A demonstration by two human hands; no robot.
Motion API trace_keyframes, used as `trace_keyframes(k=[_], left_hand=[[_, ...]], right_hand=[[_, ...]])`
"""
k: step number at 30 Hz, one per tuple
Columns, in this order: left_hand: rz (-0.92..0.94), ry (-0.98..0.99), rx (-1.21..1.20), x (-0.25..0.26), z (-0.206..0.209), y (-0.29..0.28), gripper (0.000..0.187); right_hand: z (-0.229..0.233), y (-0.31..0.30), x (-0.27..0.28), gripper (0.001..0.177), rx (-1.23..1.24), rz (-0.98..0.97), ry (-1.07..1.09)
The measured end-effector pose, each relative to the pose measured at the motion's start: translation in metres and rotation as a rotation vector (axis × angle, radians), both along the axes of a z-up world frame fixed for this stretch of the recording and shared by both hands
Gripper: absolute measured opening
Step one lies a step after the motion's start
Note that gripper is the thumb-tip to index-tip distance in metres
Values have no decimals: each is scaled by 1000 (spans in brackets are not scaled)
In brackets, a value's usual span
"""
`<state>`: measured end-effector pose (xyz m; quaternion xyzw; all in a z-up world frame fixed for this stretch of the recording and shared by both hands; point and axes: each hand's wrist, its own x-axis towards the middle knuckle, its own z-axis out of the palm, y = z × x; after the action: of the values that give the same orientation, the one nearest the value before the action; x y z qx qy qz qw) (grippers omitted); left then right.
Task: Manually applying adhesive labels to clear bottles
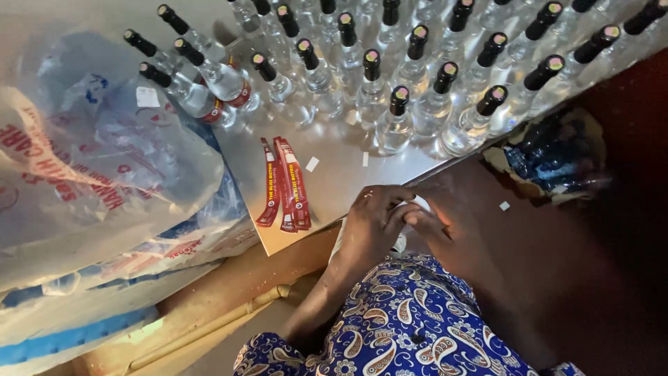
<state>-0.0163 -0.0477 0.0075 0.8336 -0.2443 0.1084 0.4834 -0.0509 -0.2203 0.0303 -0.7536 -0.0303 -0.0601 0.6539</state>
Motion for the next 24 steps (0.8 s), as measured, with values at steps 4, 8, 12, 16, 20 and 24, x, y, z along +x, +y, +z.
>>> trace_keyframes(k=[4,8,12,16,20,24], left_hand=[[71,193,-185,-4,13,-9,27],[-3,249,-222,1,12,4,21],[-4,222,-175,5,8,9,17],[-47,247,-212,6,11,9,16],[-63,262,-200,12,13,16,13],[-42,265,-26,16,5,30,27]], right_hand=[[10,-6,-6,30,-235,-26,-85],[28,-8,-1,30,-189,-123,-138],[23,-8,-4,32,-198,-195,-165],[11,-14,1,25,-295,-247,-230],[-27,-29,7,17,-112,-459,-337],[-11,-76,3,22,-414,-215,-156]])
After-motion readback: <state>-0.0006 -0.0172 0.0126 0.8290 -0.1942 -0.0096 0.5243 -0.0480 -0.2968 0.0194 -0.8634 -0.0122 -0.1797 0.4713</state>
